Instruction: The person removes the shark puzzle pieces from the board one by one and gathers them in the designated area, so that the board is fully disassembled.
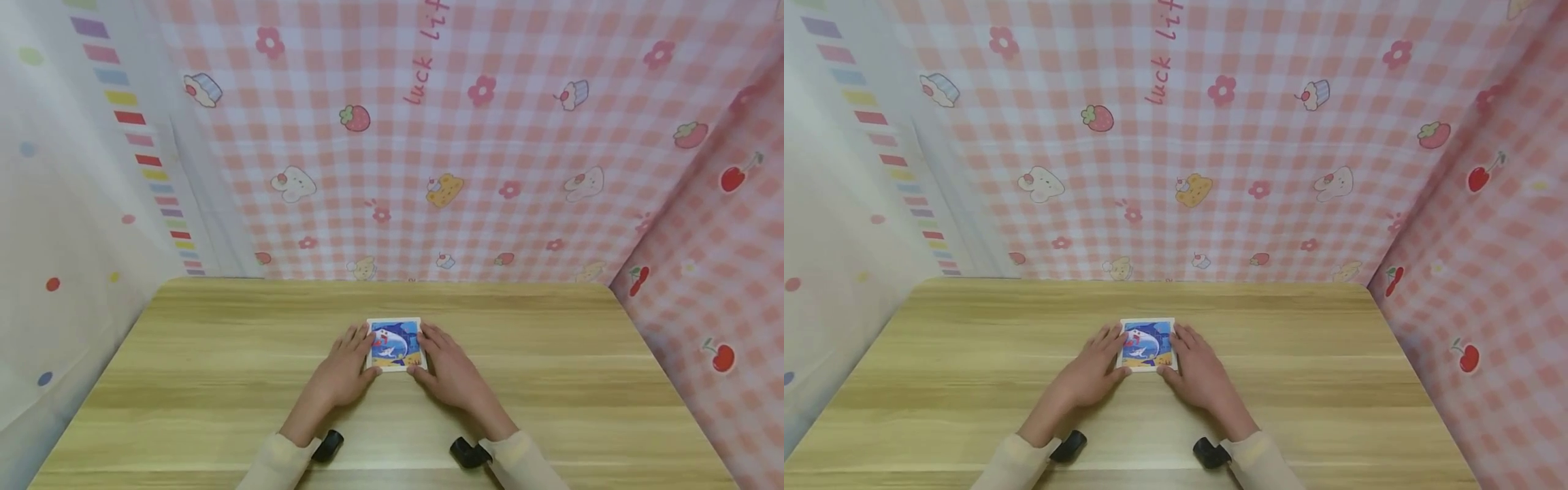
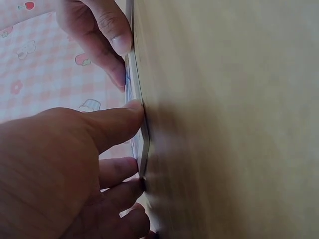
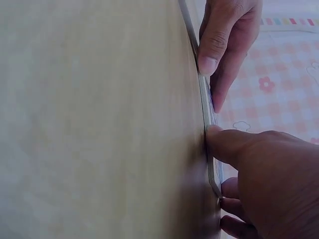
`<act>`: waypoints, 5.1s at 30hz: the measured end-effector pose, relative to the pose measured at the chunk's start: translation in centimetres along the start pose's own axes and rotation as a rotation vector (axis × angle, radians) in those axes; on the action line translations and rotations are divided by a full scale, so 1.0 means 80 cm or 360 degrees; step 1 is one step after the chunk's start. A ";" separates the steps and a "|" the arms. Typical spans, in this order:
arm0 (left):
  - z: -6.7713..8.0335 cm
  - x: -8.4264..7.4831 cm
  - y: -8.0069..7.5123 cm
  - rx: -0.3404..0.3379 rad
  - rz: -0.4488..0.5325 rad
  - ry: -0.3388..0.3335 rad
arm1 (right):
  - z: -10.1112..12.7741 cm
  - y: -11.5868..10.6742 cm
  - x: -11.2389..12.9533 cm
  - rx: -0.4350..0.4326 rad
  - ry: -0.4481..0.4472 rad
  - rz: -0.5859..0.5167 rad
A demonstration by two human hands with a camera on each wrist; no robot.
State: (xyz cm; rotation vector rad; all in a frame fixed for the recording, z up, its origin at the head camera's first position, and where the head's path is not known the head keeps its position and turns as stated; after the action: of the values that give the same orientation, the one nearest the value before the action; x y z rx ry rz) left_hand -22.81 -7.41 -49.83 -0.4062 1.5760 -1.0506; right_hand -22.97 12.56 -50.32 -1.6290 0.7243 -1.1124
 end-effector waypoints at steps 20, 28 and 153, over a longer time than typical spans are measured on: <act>0.031 -0.015 0.011 -0.0001 -0.0057 0.0009 | 0.038 -0.001 0.014 -0.0033 0.0086 -0.0064; 0.046 -0.023 0.013 -0.0023 -0.0053 -0.0010 | 0.053 0.002 0.016 -0.0036 0.0097 -0.0085; 0.033 -0.046 0.035 0.0093 -0.0177 0.0278 | -0.004 -0.006 -0.010 -0.0248 0.0193 -0.0315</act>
State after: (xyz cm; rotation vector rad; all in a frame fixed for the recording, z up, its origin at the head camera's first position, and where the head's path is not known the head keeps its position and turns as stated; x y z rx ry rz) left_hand -18.52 -4.27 -49.71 -0.3738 1.6879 -1.2426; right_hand -23.58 13.30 -50.07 -1.8069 0.7555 -1.3337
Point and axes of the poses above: each hand's wrist, its own z-axis away from the middle knuckle, its own y-axis out of the palm, x = y × z, the point moved 5 cm from there along -z, towards the middle knuckle, and after that the axes turned 7 degrees about z, right-handed, at the moved point
